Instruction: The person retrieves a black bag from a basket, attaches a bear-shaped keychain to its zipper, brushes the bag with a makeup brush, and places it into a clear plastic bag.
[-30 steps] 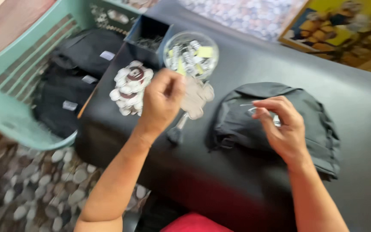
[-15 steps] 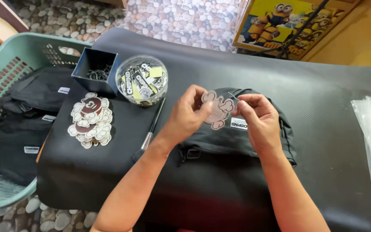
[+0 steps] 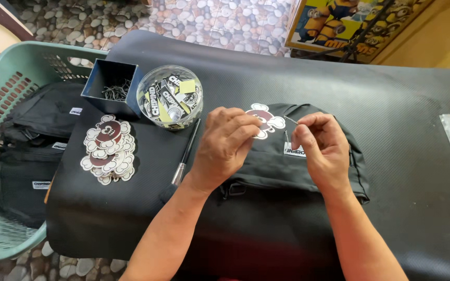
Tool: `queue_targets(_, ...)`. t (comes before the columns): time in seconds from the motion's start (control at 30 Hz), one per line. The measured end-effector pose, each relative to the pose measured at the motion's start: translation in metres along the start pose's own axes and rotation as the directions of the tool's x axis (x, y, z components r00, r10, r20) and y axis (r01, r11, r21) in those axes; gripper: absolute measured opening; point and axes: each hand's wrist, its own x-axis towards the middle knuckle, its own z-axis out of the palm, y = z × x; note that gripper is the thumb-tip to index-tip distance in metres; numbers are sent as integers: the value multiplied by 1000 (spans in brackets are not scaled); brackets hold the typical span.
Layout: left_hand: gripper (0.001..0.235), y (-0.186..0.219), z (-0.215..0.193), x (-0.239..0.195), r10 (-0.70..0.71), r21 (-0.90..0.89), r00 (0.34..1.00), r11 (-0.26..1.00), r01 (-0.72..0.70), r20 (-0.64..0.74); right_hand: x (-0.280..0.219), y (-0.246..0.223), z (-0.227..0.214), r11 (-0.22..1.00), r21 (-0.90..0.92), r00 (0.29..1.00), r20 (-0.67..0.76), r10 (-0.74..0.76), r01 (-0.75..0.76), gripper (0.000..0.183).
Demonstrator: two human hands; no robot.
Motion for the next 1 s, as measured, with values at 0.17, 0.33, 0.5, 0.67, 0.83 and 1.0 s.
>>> queue_targets(0.17,10,0,3,-1,73,42,996,997,-71,-44,1,-4,2,999,43,999,34,-11,10,9)
queue_targets(0.33,10,0,3,0,132,81,990,988,-129,-39,0,-9,5,999,31,997,68,-35,33,8)
queue_targets(0.5,11,3,1,1,205,168,979,965,-201,-5,-1,-5,-2,994,-87,994,92,-54,62,11)
queue_targets(0.67,14,7,0,2,240,209,970,948,-241,29,-1,-11,-1,976,-204,989,138,-45,73,14)
queue_targets(0.83,17,8,1,3,264,233,964,936,-265,39,0,-11,-1,974,-222,991,128,-26,54,13)
queue_targets(1.0,18,12,1,6,283,248,959,927,-281,29,2,-13,1,963,-269,993,121,11,22,13)
